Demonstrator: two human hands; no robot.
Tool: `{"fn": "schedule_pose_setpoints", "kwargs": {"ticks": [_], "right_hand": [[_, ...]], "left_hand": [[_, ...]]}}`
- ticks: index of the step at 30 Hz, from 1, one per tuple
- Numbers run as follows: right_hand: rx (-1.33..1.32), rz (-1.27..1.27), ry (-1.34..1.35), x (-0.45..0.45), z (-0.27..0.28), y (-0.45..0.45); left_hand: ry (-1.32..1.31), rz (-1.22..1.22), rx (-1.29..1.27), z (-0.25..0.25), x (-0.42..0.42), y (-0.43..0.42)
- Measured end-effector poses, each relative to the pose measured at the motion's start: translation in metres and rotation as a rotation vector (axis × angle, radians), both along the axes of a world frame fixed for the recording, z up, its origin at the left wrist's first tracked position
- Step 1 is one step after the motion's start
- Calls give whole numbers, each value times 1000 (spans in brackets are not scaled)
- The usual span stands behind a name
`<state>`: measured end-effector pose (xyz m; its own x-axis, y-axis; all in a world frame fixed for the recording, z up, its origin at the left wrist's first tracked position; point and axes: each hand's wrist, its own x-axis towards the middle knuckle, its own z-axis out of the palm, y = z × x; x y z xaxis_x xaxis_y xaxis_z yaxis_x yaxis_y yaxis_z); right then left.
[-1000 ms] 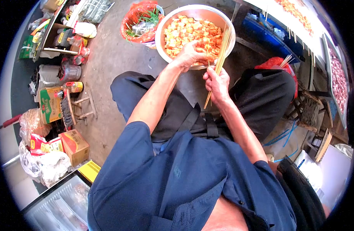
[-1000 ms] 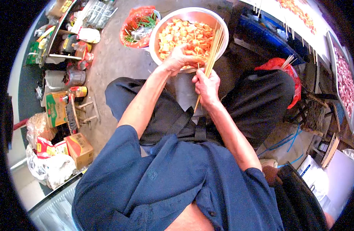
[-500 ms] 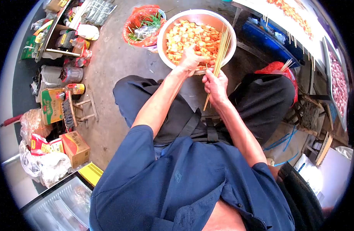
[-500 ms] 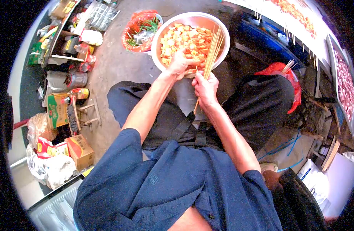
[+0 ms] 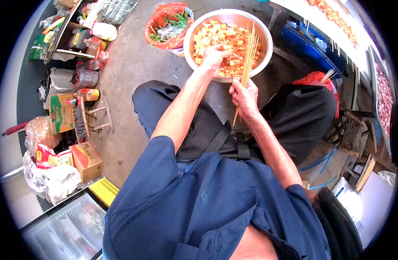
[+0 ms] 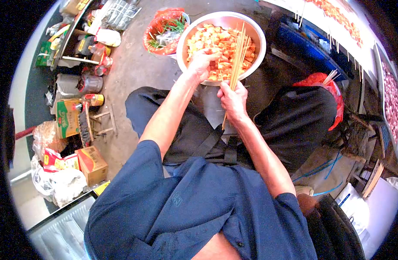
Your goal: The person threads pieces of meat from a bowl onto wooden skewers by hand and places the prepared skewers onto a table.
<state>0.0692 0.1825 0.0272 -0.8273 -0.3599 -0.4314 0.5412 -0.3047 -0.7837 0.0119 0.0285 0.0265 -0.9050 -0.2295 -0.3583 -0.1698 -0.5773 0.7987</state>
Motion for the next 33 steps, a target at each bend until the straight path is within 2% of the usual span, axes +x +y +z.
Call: {"fn": "schedule_pose_setpoints", "kwargs": {"ticks": [4,6,7,9,10,12,13,15,16,19,24,26,27,29,31,33], "right_hand": [[-25,-17,4,2,2,-2],[-54,-36,7,1,3,1],[-59,-39,7,1,3,3],[-88,-53,-5,1,0,7],[-80,-55,-1,2,-2,8],[-75,-47,-10,5,-4,10],[-67,-40,-20,7,-6,11],[-43,-25,-38,11,-6,11],[-17,-11,-56,13,-6,12],[-13,-12,-52,14,-8,13],[-3,-21,-45,15,-8,18],[4,-18,-46,16,-9,20],[10,-19,-50,17,-9,21],[16,-18,-50,17,-8,21],[33,-12,-32,18,-6,20],[29,1,-24,19,-6,21]], "left_hand": [[-60,-87,-131,4,-3,-17],[-16,-253,-469,17,-8,-35],[-36,-246,-724,22,-10,-47],[-198,-373,-1395,19,-15,-76],[-197,-373,-1397,12,-14,-85],[-153,-619,-1731,6,-10,-93],[-154,-619,-1732,0,-9,-93],[-270,-786,-1775,-4,-5,-80],[-172,-763,-1810,-22,-8,-83],[-164,-803,-1823,-27,-7,-70],[-51,-731,-1774,-23,-5,-69],[-185,-656,-1507,-13,-5,-67],[-185,-656,-1505,-9,-3,-63],[-229,-379,-672,-3,-1,-55],[-230,-347,-585,-3,-3,-55],[-217,-262,-360,-4,-3,-56]]}}
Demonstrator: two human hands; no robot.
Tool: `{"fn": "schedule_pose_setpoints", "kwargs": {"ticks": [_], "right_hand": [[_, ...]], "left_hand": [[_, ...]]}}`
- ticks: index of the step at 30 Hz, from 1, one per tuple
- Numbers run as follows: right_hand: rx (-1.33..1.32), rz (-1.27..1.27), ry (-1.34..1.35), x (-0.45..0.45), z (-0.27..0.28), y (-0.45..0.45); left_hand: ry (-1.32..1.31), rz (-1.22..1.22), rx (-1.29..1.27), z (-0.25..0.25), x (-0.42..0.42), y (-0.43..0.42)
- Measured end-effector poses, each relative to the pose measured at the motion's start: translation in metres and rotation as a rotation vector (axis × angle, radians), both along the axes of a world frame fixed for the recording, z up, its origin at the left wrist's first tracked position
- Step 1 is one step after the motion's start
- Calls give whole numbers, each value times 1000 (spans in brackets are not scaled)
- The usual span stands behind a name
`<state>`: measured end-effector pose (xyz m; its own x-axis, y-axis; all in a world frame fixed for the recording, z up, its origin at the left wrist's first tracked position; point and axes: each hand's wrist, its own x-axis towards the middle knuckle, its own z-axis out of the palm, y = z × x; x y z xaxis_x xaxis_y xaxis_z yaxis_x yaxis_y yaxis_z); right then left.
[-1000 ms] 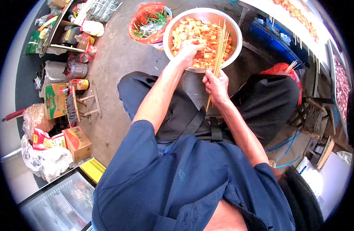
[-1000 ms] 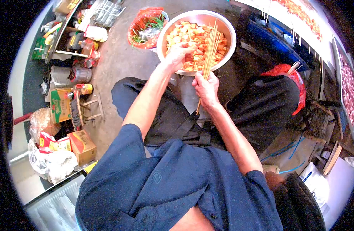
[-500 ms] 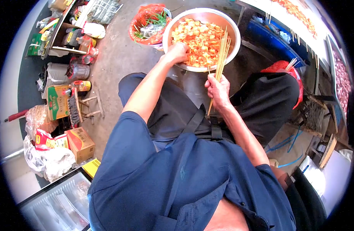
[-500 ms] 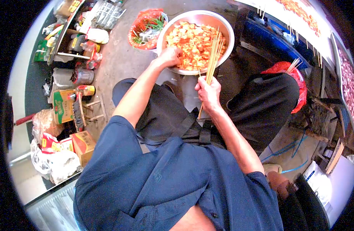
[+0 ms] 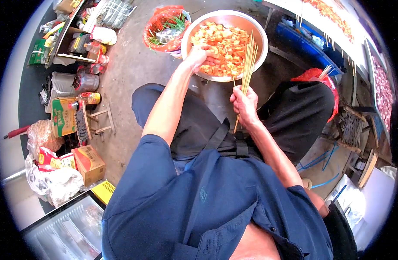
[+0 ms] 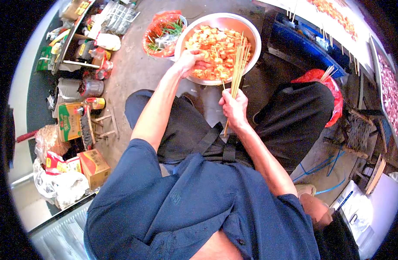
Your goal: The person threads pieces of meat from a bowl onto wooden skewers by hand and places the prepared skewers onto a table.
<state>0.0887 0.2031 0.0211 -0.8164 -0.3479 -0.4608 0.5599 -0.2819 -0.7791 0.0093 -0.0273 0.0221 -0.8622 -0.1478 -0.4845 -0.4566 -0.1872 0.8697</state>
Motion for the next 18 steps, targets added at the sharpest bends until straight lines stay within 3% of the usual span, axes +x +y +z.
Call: {"fn": "schedule_pose_setpoints", "kwargs": {"ticks": [10,18], "right_hand": [[62,88,47,11,0,-1],[68,109,49,13,2,-3]], "left_hand": [[149,184,227,-5,-3,4],[282,282,556,-16,-10,-2]]}}
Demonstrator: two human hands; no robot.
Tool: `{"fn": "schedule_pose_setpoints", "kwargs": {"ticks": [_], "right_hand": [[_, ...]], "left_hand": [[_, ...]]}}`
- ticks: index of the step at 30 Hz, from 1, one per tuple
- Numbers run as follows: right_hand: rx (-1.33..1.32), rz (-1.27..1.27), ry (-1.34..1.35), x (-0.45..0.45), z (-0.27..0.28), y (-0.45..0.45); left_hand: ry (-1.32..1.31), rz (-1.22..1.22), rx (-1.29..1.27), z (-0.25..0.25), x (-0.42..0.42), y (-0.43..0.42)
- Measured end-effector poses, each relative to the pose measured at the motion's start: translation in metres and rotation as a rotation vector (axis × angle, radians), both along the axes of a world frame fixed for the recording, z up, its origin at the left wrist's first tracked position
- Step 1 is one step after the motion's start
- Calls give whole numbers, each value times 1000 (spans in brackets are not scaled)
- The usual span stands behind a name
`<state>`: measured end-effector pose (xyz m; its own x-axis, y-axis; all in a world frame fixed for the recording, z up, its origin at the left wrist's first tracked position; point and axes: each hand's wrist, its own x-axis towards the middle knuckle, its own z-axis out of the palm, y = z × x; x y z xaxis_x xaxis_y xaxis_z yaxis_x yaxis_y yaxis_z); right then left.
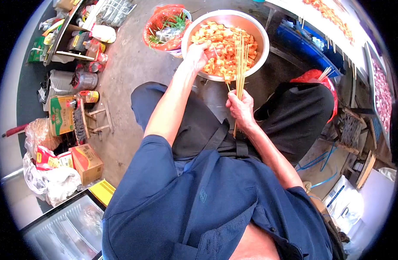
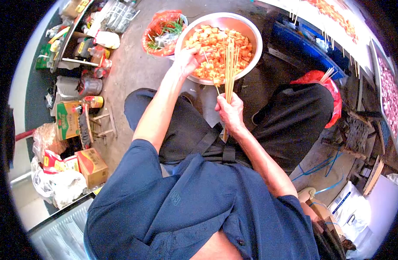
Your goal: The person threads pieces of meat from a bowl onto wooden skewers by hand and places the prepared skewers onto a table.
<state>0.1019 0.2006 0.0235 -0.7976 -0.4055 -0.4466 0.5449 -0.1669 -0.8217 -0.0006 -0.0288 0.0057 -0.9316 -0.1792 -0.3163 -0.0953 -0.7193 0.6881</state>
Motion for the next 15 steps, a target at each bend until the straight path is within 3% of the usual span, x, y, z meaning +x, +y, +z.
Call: {"fn": "schedule_pose_setpoints", "kwargs": {"ticks": [6,15], "right_hand": [[25,21,-2,0,-2,0],[31,36,-16,0,-4,0]], "left_hand": [[-13,152,-76,13,4,11],[-37,132,-12,17,5,15]]}}
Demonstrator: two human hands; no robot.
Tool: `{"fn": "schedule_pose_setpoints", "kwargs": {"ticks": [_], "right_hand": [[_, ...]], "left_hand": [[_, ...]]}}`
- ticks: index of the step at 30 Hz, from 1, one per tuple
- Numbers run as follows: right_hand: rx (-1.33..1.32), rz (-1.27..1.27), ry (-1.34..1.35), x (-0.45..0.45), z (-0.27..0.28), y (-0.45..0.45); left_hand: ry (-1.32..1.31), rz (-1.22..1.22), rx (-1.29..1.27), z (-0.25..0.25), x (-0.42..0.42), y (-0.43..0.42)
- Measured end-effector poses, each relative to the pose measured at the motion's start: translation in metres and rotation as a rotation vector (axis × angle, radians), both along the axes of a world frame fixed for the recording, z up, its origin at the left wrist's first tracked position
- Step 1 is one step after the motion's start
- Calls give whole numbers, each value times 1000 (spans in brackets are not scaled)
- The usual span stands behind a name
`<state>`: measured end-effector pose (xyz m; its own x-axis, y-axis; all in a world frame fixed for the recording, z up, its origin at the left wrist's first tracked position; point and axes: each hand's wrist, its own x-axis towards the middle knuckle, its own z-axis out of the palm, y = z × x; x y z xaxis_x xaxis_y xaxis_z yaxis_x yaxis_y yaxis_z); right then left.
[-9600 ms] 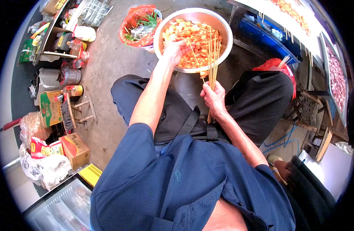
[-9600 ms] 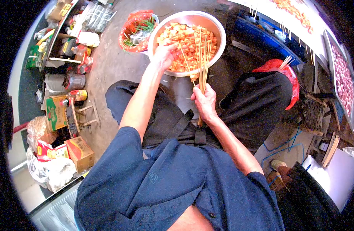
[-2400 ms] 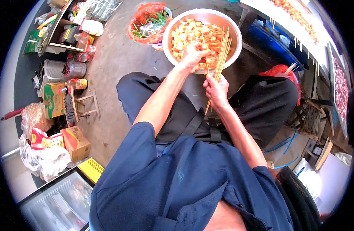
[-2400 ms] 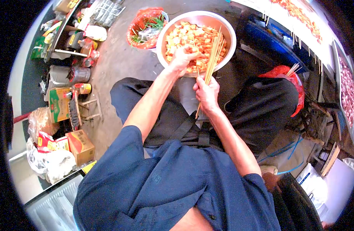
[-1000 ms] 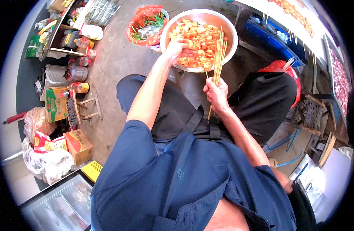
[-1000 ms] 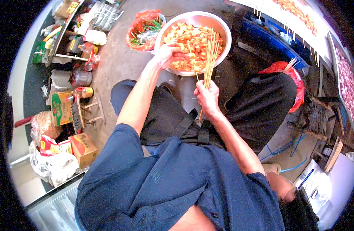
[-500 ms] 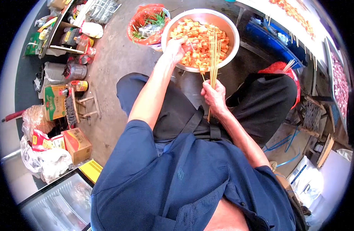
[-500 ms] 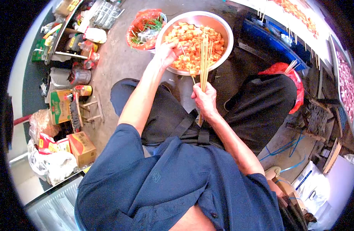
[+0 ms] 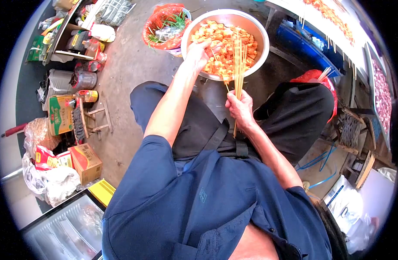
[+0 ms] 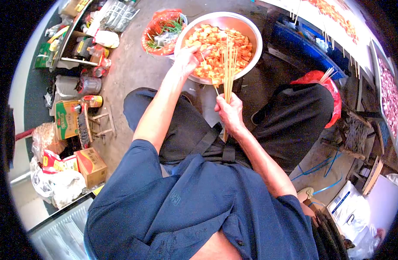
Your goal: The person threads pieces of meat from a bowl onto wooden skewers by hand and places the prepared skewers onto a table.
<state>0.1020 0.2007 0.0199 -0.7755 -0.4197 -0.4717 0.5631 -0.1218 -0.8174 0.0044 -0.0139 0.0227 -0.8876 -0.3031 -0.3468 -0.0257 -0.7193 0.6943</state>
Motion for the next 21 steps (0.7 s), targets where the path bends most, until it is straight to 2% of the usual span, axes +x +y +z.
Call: {"fn": "schedule_pose_setpoints", "kwargs": {"ticks": [21], "right_hand": [[-10,-58,9,1,0,0]], "left_hand": [[175,108,-44,-4,-4,12]]}}
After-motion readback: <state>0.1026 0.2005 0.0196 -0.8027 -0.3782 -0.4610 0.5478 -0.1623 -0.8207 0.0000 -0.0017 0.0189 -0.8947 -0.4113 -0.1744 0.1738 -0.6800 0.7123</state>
